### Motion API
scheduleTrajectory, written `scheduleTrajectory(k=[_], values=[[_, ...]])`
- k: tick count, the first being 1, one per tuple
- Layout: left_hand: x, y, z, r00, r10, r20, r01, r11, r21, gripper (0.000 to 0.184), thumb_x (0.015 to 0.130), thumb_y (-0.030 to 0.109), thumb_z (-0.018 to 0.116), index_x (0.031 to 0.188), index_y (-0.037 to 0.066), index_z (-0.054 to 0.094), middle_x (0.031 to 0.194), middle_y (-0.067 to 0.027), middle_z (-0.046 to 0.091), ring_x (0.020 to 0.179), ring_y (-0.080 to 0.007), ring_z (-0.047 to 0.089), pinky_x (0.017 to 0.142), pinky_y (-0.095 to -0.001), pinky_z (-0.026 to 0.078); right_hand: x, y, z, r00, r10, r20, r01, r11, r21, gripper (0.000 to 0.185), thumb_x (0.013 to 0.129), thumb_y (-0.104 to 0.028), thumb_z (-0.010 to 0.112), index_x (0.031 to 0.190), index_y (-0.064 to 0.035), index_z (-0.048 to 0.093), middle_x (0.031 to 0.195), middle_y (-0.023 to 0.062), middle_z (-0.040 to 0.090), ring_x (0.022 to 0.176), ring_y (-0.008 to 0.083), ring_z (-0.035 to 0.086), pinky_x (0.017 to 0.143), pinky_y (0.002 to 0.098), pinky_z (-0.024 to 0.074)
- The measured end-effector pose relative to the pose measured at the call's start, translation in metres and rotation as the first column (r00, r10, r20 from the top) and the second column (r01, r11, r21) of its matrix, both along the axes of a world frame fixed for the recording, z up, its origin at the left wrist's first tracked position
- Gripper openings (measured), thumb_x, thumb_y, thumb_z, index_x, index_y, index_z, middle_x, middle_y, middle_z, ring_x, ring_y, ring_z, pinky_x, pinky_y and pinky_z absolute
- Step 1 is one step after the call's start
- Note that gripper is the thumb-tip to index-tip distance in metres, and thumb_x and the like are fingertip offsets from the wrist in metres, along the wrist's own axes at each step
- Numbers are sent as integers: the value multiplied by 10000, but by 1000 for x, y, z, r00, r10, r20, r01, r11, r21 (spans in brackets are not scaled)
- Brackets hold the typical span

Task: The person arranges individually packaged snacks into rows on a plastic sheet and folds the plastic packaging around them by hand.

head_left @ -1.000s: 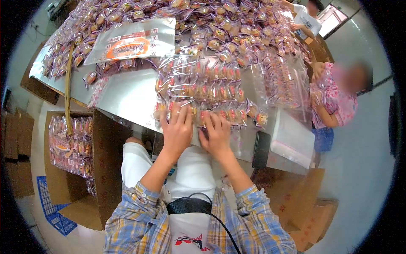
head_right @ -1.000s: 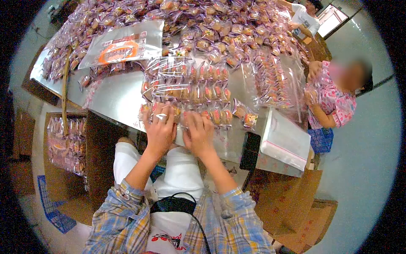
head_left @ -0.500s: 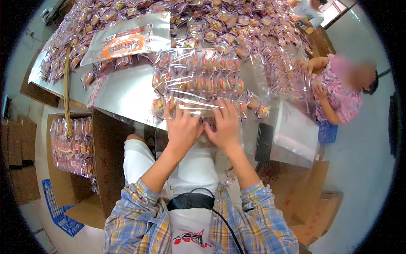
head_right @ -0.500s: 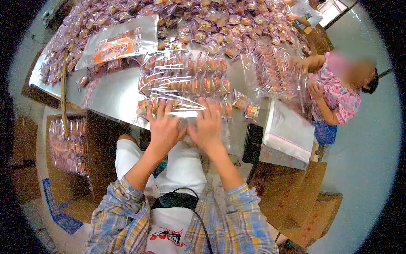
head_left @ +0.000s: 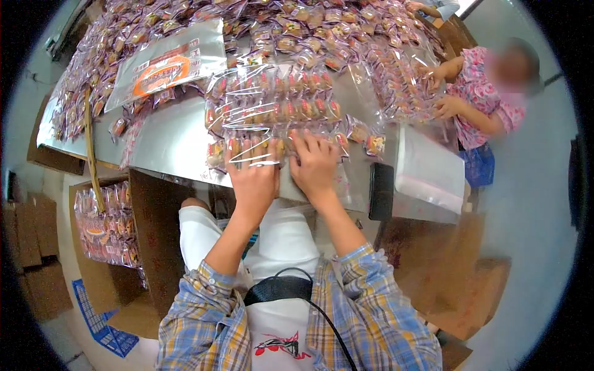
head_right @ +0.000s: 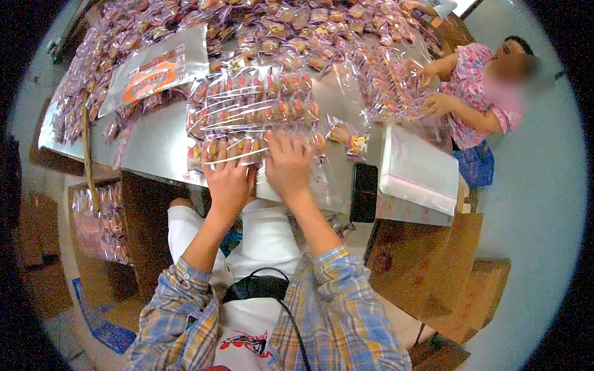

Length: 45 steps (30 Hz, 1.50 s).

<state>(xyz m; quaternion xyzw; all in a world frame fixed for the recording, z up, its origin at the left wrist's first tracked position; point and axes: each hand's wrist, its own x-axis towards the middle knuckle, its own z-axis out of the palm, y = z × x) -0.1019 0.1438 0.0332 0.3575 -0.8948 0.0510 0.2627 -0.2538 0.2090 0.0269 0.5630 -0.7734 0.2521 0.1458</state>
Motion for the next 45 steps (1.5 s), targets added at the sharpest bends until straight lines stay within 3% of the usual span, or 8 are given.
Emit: scheduleTrajectory(k=[4, 7, 9, 13, 20, 27, 32, 45], values=[[-1, 7, 9, 999, -10, 39, 9, 1000, 15, 604, 851, 270, 724, 1428, 114, 632, 1378, -176, 655, 1365, -346, 559, 1221, -668, 209, 7, 10, 15, 995, 14, -98, -18, 999, -38, 548, 785, -127, 744, 1331, -109, 695, 1329, 112, 674, 1270, 318, 581, 1090, 482, 417], [0, 10, 11, 999, -50, 21, 50, 999, -1, 571, 876, 173, 670, 1443, 120, 621, 1391, -160, 653, 1374, -321, 564, 1226, -654, 224, -3, 42, -1, 936, 351, 32, -337, 917, -213, 506, 741, -45, 746, 1246, -72, 713, 1268, 119, 699, 1203, 318, 626, 1028, 485, 481], [2, 6, 0, 994, -108, -13, 108, 994, -3, 560, 890, 124, 634, 1450, 132, 619, 1395, -157, 653, 1373, -312, 570, 1230, -636, 236, -18, 81, 38, 790, 590, -165, -612, 744, -270, 457, 720, 17, 736, 1172, -38, 713, 1225, 144, 705, 1144, 338, 654, 980, 483, 522], [0, 8, -5, 997, -72, -30, 71, 996, -45, 552, 875, 88, 621, 1421, 163, 656, 1391, -131, 662, 1387, -317, 558, 1221, -574, 267, -75, 95, 69, 991, 55, 123, -10, 940, -341, 430, 823, -152, 749, 1225, -16, 678, 1228, 158, 688, 1172, 375, 623, 1047, 461, 488], [11, 4, 1, 995, -46, -86, 45, 999, -4, 401, 861, 121, 693, 1263, 121, 691, 1273, -93, 691, 1296, -276, 595, 1188, -537, 327, -150, 74, 30, 992, -112, 61, 88, 948, 307, 806, 874, -280, 767, 1595, -223, 412, 1620, 202, 397, 1443, 431, 418, 1109, 602, 436], [39, 0, -5, 998, 36, -56, -32, 997, 69, 525, 927, 166, 692, 1444, 136, 614, 1552, -130, 542, 1462, -314, 476, 1202, -490, 331, -164, 23, -6, 962, -272, 11, 236, 851, 470, 689, 974, -449, 657, 1587, -276, 392, 1564, 125, 479, 1398, 357, 471, 997, 713, 437], [35, 0, -14, 991, 87, -101, -85, 996, 23, 569, 878, 201, 750, 1426, 114, 624, 1465, -133, 599, 1359, -311, 550, 1136, -488, 382, -160, 6, -55, 865, -393, -311, 464, 862, 202, 621, 942, -446, 697, 1505, -273, 499, 1408, 49, 579, 1327, 298, 515, 921, 591, 418], [24, -13, 3, 987, 104, -125, -98, 994, 53, 405, 863, 128, 729, 1267, 138, 726, 1208, -60, 720, 1032, -259, 639, 973, -425, 440, -151, 12, -45, 909, -399, -124, 410, 908, 85, 667, 896, -396, 755, 1511, -299, 517, 1434, 14, 587, 1322, 251, 512, 1000, 527, 360]])
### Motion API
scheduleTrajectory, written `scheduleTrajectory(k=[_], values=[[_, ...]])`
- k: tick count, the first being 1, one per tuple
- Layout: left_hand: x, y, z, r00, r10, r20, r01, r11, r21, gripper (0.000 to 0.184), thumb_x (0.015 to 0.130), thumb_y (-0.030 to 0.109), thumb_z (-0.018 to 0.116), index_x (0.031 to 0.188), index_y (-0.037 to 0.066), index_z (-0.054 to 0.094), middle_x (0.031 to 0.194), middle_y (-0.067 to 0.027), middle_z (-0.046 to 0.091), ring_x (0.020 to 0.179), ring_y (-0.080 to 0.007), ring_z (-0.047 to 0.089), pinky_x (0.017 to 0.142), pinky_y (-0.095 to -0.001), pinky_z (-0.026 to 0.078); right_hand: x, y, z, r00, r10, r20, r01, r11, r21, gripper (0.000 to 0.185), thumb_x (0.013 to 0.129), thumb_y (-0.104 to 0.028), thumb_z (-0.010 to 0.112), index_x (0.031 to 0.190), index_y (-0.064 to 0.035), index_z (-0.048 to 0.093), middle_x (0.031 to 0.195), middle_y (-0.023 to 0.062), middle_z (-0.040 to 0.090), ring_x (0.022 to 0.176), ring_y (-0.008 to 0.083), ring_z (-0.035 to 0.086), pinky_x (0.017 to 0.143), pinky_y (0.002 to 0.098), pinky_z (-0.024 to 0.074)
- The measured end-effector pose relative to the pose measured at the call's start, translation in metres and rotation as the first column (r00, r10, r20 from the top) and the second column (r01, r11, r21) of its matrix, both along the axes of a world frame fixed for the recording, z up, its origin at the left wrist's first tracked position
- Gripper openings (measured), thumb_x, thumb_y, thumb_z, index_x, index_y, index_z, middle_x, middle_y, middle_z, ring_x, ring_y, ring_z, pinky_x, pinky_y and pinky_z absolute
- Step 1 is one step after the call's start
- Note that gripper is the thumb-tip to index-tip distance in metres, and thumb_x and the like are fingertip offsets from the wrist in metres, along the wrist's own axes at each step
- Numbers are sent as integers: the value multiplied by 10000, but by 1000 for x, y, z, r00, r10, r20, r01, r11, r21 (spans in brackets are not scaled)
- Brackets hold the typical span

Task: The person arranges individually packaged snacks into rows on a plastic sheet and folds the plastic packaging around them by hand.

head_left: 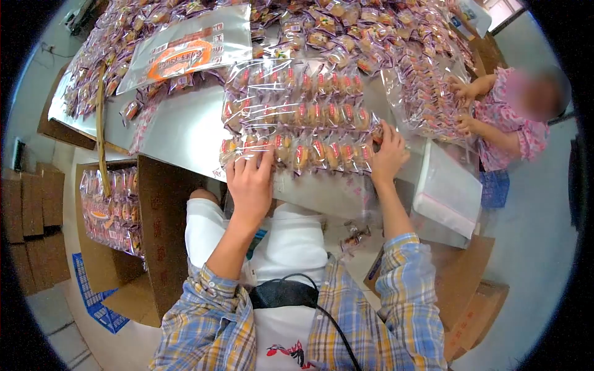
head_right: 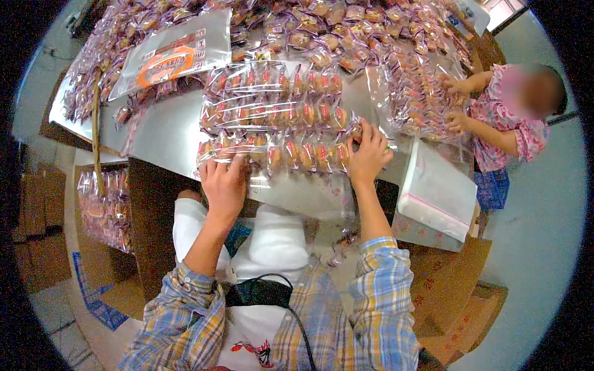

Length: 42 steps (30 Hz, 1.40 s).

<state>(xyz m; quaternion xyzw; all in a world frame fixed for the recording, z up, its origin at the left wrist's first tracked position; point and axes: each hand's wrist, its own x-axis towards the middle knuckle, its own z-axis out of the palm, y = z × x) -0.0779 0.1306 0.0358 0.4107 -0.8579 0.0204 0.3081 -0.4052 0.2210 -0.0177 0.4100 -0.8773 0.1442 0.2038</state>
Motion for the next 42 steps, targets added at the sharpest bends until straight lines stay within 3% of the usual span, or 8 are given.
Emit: scheduleTrajectory(k=[7, 10, 14, 18, 25, 28, 33, 42], values=[[0, -7, 3, 998, -62, -27, 60, 995, -75, 537, 858, 64, 666, 1388, 145, 681, 1164, -88, 704, 859, -264, 594, 879, -399, 471, 0, 1, -5, 998, 16, -62, -18, 999, -35, 640, 895, -389, 757, 1492, -300, 544, 1428, 9, 588, 1306, 239, 517, 990, 511, 356], [-2, -2, 6, 989, -56, 139, 73, 991, -116, 617, 851, 49, 620, 1450, 193, 636, 1272, -105, 664, 903, -276, 608, 870, -391, 477, -1, 1, -8, 998, -6, -56, 6, 1000, -11, 632, 895, -392, 756, 1486, -305, 550, 1414, 8, 592, 1309, 236, 518, 996, 516, 355], [0, 5, 1, 969, -17, 245, 43, 994, -99, 639, 849, 72, 624, 1460, 258, 620, 1354, -116, 622, 1094, -327, 617, 967, -432, 492, -3, -1, -7, 1000, 8, -23, -8, 999, -34, 631, 892, -399, 758, 1482, -309, 552, 1400, 5, 596, 1320, 235, 517, 1017, 530, 351], [2, -2, -16, 989, -144, 31, 145, 988, -44, 500, 847, 50, 640, 1330, 166, 702, 1510, -146, 533, 1391, -351, 503, 1195, -556, 353, -3, -1, -4, 1000, 9, -6, -10, 999, -31, 623, 895, -396, 759, 1477, -312, 555, 1400, 2, 597, 1325, 235, 519, 1031, 537, 346], [-4, 15, 14, 970, -220, 108, 199, 964, 175, 749, 801, 302, 802, 1502, 182, 567, 1609, -143, 464, 1517, -314, 397, 1256, -644, 186, -4, -2, -3, 1000, 0, -4, 0, 1000, -12, 631, 886, -387, 776, 1473, -311, 557, 1407, -7, 597, 1324, 224, 517, 1024, 525, 342], [-10, 15, 6, 964, -257, 70, 244, 957, 156, 755, 789, 327, 831, 1491, 204, 582, 1588, -114, 494, 1503, -302, 415, 1261, -641, 176, -5, -1, -5, 1000, -2, -10, 2, 1000, -3, 635, 876, -367, 787, 1467, -310, 562, 1406, -13, 597, 1324, 222, 513, 1016, 517, 344], [-19, 9, -8, 985, -166, -41, 167, 986, 12, 576, 765, 248, 849, 1326, 216, 720, 1374, 17, 684, 1190, -234, 620, 1161, -505, 309, -2, 0, -1, 1000, 8, 18, -7, 1000, -6, 635, 872, -387, 778, 1465, -309, 566, 1399, -16, 600, 1324, 227, 510, 1011, 515, 343], [-30, 19, -1, 994, -110, 20, 109, 993, 44, 567, 807, 221, 790, 1364, 174, 695, 1319, -40, 695, 1304, -280, 579, 1224, -593, 269, -3, -2, -3, 1000, -6, 15, 6, 1000, -13, 632, 871, -426, 759, 1462, -304, 569, 1393, -20, 604, 1309, 229, 525, 1006, 522, 353]])
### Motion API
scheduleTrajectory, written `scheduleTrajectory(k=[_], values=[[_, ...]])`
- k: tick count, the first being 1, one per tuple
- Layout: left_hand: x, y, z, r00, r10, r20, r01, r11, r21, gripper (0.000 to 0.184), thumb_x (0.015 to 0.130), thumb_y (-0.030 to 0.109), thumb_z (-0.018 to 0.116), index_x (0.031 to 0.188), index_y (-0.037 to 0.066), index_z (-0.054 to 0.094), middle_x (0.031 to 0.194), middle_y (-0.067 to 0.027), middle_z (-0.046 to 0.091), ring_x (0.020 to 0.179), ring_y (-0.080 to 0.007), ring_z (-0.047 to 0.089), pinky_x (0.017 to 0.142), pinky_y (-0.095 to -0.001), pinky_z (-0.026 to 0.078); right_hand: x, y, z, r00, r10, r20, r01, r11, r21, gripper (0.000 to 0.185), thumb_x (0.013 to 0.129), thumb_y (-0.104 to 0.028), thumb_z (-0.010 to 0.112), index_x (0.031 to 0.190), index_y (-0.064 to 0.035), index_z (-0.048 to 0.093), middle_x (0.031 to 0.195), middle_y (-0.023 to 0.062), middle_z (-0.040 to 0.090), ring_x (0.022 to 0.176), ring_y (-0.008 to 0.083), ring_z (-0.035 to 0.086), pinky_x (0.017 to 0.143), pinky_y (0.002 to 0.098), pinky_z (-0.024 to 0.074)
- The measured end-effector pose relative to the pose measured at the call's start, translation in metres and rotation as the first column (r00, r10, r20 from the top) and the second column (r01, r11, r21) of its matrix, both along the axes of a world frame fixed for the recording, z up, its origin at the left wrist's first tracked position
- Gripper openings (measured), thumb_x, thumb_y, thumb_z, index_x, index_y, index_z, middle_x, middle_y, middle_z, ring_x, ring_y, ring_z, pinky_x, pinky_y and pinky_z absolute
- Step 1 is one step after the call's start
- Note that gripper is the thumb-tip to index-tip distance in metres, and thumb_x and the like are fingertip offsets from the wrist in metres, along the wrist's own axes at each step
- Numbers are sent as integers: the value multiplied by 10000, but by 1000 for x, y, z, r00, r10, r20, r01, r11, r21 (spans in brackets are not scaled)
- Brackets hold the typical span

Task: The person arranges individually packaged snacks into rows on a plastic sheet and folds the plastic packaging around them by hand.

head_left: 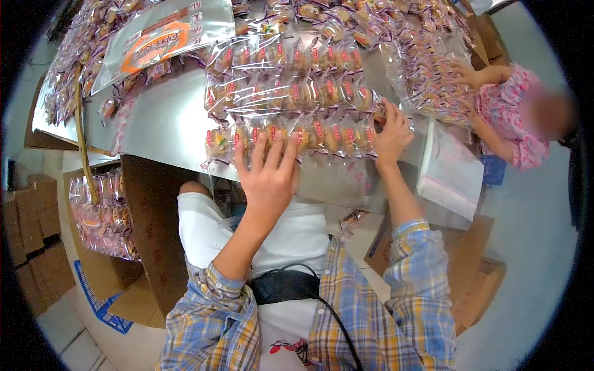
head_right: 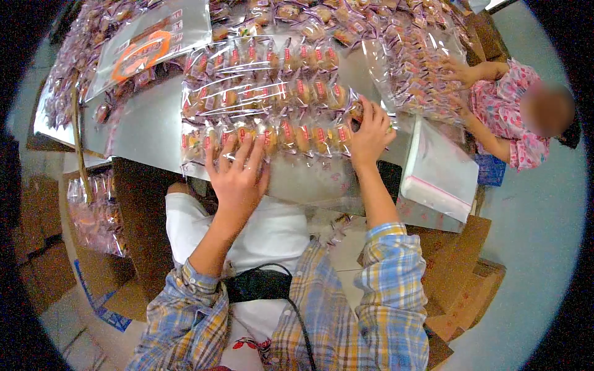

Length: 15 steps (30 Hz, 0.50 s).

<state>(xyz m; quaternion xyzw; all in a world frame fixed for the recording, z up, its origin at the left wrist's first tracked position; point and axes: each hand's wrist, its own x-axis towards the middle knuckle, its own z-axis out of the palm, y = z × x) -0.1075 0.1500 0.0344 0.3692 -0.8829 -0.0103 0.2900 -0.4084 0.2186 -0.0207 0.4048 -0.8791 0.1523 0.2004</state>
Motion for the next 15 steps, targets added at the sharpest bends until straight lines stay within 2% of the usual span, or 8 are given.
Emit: scheduleTrajectory(k=[1, 4, 5, 8, 9, 12, 13, 15], values=[[0, 4, 5, 999, -5, 43, 5, 1000, 16, 585, 813, 220, 781, 1386, 164, 680, 1332, -62, 685, 1349, -300, 553, 1243, -626, 240, 0, 0, 2, 1000, 3, 8, -3, 1000, -5, 635, 872, -427, 760, 1464, -304, 567, 1392, -21, 604, 1307, 228, 526, 1003, 522, 355], [8, 2, 2, 993, -29, 114, 31, 999, -20, 593, 817, 217, 775, 1399, 161, 672, 1375, -72, 667, 1346, -303, 554, 1244, -609, 249, 1, -1, 2, 1000, -7, -7, 7, 1000, 7, 621, 890, -436, 748, 1469, -308, 563, 1395, -22, 603, 1308, 225, 528, 997, 520, 360], [13, 2, 3, 989, -54, 135, 48, 998, 49, 559, 833, 199, 760, 1383, 141, 677, 1434, -86, 636, 1347, -304, 554, 1232, -572, 278, 0, -1, 2, 1000, 2, -10, -2, 1000, -4, 614, 895, -436, 743, 1468, -309, 563, 1395, -23, 603, 1307, 223, 530, 997, 518, 360], [26, 1, 9, 992, -48, -113, 59, 994, 91, 507, 849, 175, 750, 1350, 122, 690, 1446, -101, 632, 1336, -301, 560, 1202, -542, 318, 1, -1, 4, 1000, 13, -13, -13, 1000, -9, 601, 901, -436, 737, 1462, -310, 564, 1397, -25, 603, 1302, 219, 534, 997, 510, 360], [32, 4, 16, 996, -40, -84, 45, 997, 57, 469, 855, 165, 752, 1318, 110, 703, 1441, -100, 637, 1336, -304, 562, 1170, -530, 351, 1, 1, 5, 1000, 9, -12, -9, 1000, -5, 598, 901, -435, 737, 1459, -309, 565, 1398, -25, 603, 1300, 218, 536, 996, 507, 360], [38, 7, 8, 997, -75, -5, 75, 997, -5, 460, 848, 178, 770, 1299, 105, 712, 1454, -99, 628, 1361, -305, 550, 1188, -534, 339, 1, 0, 1, 998, -24, -63, 26, 999, 25, 608, 893, -427, 750, 1460, -309, 563, 1401, -22, 603, 1298, 216, 537, 998, 501, 360], [36, 6, 4, 994, -112, 0, 112, 992, -56, 490, 859, 226, 779, 1325, 102, 695, 1469, -98, 613, 1397, -308, 523, 1209, -540, 316, 0, 0, 1, 999, -16, -45, 17, 999, 29, 610, 893, -432, 750, 1459, -309, 562, 1403, -18, 603, 1302, 218, 536, 998, 510, 360], [28, 6, 8, 992, -121, 24, 121, 993, 11, 525, 863, 261, 783, 1353, 105, 679, 1466, -94, 613, 1413, -306, 507, 1219, -548, 301, -2, 0, 0, 999, -7, -50, 8, 1000, 14, 611, 889, -431, 749, 1458, -310, 562, 1397, -17, 605, 1302, 220, 536, 997, 517, 362]])
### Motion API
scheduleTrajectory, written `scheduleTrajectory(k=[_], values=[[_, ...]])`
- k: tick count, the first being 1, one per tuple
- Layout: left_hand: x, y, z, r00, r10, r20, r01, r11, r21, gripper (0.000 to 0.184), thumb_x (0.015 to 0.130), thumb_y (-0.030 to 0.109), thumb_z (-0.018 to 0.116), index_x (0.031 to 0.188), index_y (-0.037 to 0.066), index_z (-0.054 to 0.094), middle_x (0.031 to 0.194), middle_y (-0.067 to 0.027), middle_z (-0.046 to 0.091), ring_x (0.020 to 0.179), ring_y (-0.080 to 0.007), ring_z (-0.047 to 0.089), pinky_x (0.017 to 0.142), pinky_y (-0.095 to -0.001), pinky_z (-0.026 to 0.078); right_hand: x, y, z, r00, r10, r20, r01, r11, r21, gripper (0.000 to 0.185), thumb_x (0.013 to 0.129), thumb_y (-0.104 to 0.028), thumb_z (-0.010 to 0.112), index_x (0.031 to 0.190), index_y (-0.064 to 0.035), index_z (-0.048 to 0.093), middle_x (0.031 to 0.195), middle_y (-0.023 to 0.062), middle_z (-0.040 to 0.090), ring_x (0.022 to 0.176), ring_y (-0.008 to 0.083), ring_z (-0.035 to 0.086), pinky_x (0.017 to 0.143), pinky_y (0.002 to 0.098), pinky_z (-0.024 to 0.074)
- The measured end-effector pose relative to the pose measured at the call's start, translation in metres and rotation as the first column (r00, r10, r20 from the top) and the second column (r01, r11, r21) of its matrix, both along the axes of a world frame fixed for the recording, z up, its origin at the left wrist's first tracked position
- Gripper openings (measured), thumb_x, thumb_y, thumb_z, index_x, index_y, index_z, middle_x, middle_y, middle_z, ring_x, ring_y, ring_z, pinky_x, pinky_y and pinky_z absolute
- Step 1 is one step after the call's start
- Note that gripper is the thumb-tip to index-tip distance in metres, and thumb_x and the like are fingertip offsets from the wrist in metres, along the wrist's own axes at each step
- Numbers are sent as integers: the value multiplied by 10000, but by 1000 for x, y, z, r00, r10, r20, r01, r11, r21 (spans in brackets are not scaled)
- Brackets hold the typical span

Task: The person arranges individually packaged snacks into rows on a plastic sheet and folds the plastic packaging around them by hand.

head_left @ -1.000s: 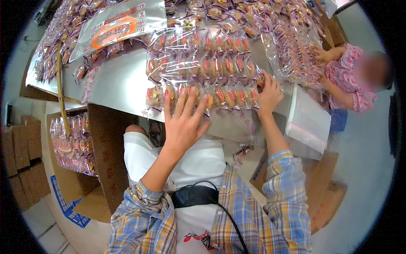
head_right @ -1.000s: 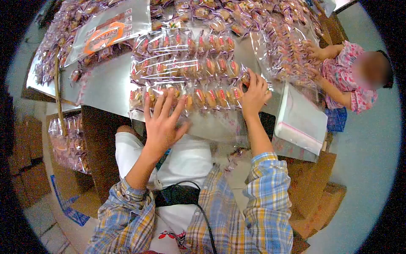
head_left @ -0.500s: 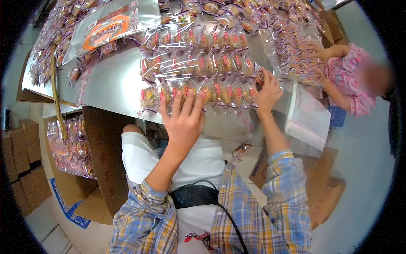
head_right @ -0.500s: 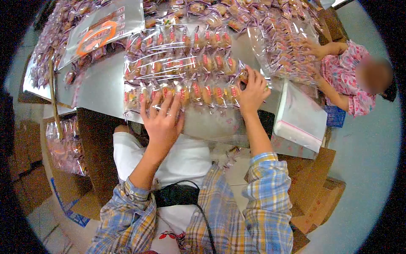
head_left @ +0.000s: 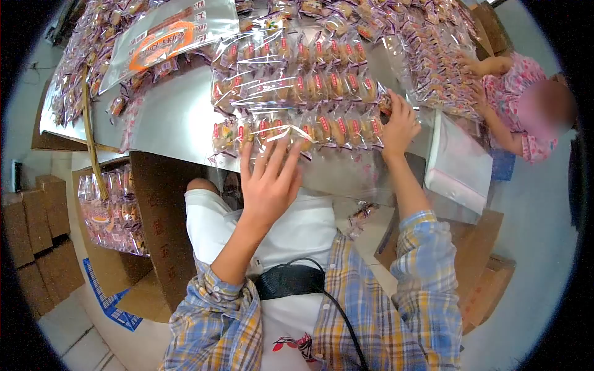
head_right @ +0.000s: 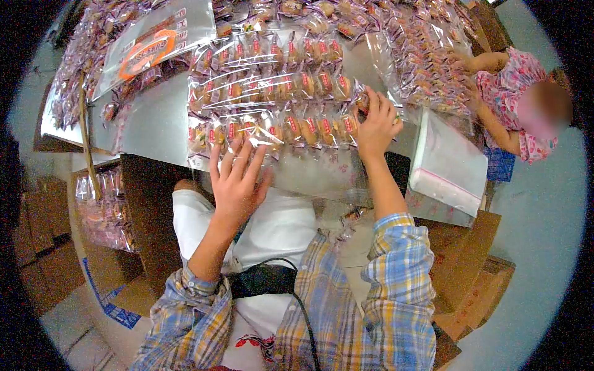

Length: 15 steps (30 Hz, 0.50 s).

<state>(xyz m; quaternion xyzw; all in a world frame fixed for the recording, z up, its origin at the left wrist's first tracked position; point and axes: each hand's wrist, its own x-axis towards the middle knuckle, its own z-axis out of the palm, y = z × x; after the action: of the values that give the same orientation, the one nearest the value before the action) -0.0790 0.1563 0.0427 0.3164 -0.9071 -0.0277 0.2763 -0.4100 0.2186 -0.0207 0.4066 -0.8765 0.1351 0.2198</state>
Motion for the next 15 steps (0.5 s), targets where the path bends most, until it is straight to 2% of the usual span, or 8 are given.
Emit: scheduleTrajectory(k=[2, 5, 8, 11, 12, 15], values=[[-10, -3, 6, 998, 24, 58, -29, 996, 83, 593, 863, 309, 785, 1404, 108, 647, 1463, -80, 615, 1421, -302, 496, 1220, -560, 293, 0, 1, -1, 1000, 6, 2, -6, 1000, -11, 612, 886, -427, 751, 1456, -310, 562, 1390, -15, 607, 1302, 223, 537, 995, 523, 365], [-17, -12, -15, 997, 76, 28, -76, 997, 18, 597, 841, 298, 800, 1398, 134, 662, 1450, -74, 625, 1394, -290, 514, 1226, -552, 282, 2, 0, 2, 1000, 14, 15, -13, 1000, -26, 618, 878, -414, 760, 1455, -309, 563, 1380, -12, 609, 1303, 231, 536, 996, 531, 367], [-21, -12, -18, 997, 62, -36, -66, 991, -119, 576, 838, 251, 796, 1396, 177, 677, 1430, -59, 640, 1354, -275, 542, 1204, -524, 299, 2, 1, 6, 999, 24, 22, -23, 999, -27, 633, 866, -394, 774, 1456, -302, 562, 1376, -6, 609, 1308, 238, 531, 1001, 535, 367], [-21, -12, -22, 997, 75, -35, -79, 989, -123, 557, 841, 185, 780, 1391, 208, 691, 1434, -36, 644, 1342, -254, 553, 1178, -495, 313, 2, 3, 1, 999, 28, 23, -27, 999, -27, 646, 858, -381, 784, 1458, -295, 561, 1375, -2, 608, 1308, 243, 527, 1004, 536, 365], [-25, -14, -22, 994, 77, -73, -87, 987, -132, 555, 843, 162, 770, 1388, 237, 697, 1374, -21, 668, 1276, -258, 583, 1143, -499, 327, 3, 2, 2, 999, 27, 22, -26, 999, -28, 649, 856, -377, 786, 1459, -293, 560, 1376, -1, 606, 1308, 245, 526, 1004, 536, 364], [-27, -14, -17, 994, 106, 10, -104, 988, -117, 581, 821, 178, 784, 1387, 274, 699, 1282, -18, 683, 1204, -264, 592, 1130, -518, 327, 4, 2, 4, 1000, 25, 13, -25, 999, -24, 645, 863, -377, 785, 1461, -291, 558, 1386, 2, 598, 1307, 247, 522, 1009, 538, 361]])
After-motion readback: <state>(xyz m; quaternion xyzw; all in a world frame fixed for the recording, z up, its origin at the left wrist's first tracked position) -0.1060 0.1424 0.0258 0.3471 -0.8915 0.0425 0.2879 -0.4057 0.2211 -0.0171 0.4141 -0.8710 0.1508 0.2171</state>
